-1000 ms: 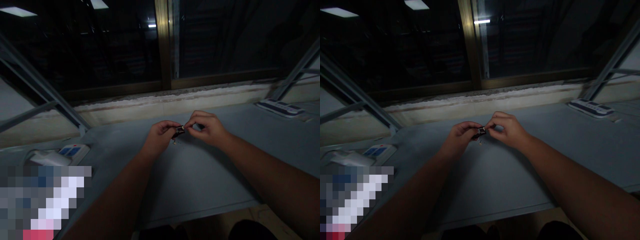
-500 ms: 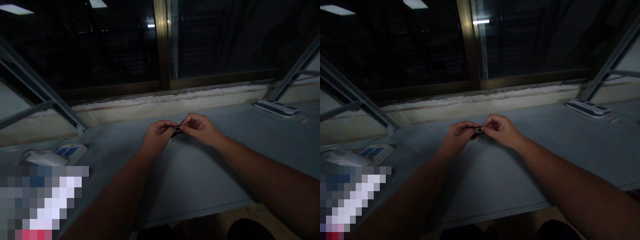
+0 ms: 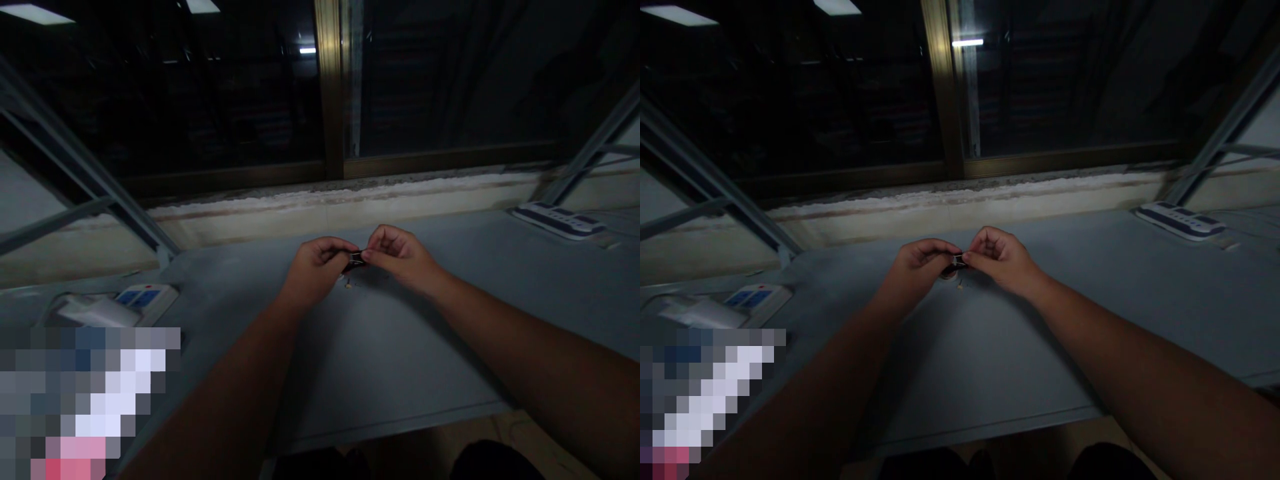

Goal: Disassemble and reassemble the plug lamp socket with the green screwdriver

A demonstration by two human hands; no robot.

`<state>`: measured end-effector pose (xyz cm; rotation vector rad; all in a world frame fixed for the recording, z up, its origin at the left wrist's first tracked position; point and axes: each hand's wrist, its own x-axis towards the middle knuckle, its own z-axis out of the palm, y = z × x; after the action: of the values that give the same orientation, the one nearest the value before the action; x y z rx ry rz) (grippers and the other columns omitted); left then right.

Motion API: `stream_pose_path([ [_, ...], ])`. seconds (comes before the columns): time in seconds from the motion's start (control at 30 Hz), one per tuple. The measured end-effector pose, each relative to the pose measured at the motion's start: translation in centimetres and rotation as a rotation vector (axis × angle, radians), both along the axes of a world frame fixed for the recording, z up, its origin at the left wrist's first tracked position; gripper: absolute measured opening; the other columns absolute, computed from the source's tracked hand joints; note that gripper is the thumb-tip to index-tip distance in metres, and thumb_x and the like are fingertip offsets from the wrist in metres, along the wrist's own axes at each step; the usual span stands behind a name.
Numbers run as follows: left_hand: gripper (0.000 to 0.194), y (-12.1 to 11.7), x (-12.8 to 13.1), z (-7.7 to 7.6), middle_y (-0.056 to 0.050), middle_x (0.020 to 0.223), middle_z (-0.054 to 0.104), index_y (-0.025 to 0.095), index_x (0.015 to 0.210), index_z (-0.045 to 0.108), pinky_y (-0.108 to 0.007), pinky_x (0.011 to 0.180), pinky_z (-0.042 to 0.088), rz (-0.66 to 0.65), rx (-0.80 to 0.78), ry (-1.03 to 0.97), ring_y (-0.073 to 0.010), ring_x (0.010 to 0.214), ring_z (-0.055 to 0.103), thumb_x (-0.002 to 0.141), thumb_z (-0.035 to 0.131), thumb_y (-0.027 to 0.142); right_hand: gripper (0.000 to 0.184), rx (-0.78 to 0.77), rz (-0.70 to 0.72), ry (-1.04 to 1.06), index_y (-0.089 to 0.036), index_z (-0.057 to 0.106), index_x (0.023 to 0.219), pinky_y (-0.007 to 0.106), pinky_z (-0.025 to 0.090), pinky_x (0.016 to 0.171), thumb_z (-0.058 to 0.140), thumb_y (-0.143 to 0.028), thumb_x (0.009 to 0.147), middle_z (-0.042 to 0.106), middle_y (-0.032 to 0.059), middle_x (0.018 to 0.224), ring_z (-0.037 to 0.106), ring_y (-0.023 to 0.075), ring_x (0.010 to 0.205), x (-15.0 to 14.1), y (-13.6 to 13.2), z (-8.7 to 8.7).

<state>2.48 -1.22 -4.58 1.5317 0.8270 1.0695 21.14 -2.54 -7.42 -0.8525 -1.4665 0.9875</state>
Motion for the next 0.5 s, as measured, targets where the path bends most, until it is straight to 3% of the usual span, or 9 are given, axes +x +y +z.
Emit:
stream_pose_path([
  [0.1,0.013,0.6,-0.4,0.0,-0.004,0.071,0.071,0.014,0.083,0.073,-0.022,0.055,0.048,0.122,0.008,0.004,-0.0107,0.057,0.061,0.073,0.067,0.017,0.027,0.088,-0.039,-0.184,-0.022,0.06,0.098,0.028,0.049,0.072,0.075,-0.039,0.082,0.062,-0.0007,0.085,0.06,0.014,0.077,0.4,0.0,-0.3],
  [0.2,0.016,1.2,-0.9,0.0,-0.004,0.075,0.072,0.015,0.086,0.072,-0.021,0.049,0.045,0.232,-0.002,-0.004,-0.0109,0.055,0.06,0.072,0.065,0.019,0.012,0.289,-0.022,-0.616,-0.021,0.07,0.097,0.032,0.048,0.083,0.07,-0.025,0.086,0.06,0.0037,0.094,0.06,0.0172,0.089,0.6,-0.3,-0.2],
  [0.27,0.018,1.3,-1.0,0.1,-0.003,0.076,0.072,0.016,0.088,0.072,-0.021,0.047,0.044,0.259,-0.019,-0.006,-0.0105,0.052,0.059,0.073,0.064,0.021,0.016,0.389,0.024,-0.822,-0.021,0.074,0.1,0.035,0.047,0.088,0.068,-0.018,0.086,0.059,0.0061,0.098,0.059,0.0195,0.095,0.4,-0.7,-0.2],
  [0.5,0.016,1.0,-0.9,0.1,-0.006,0.087,0.075,0.016,0.087,0.072,-0.02,0.051,0.048,0.241,-0.073,-0.051,-0.0116,0.059,0.065,0.073,0.067,0.022,0.014,0.467,0.054,-1.07,-0.022,0.078,0.097,0.038,0.046,0.09,0.066,-0.019,0.089,0.066,0.0079,0.095,0.059,0.0231,0.097,-0.9,-0.6,-0.5],
])
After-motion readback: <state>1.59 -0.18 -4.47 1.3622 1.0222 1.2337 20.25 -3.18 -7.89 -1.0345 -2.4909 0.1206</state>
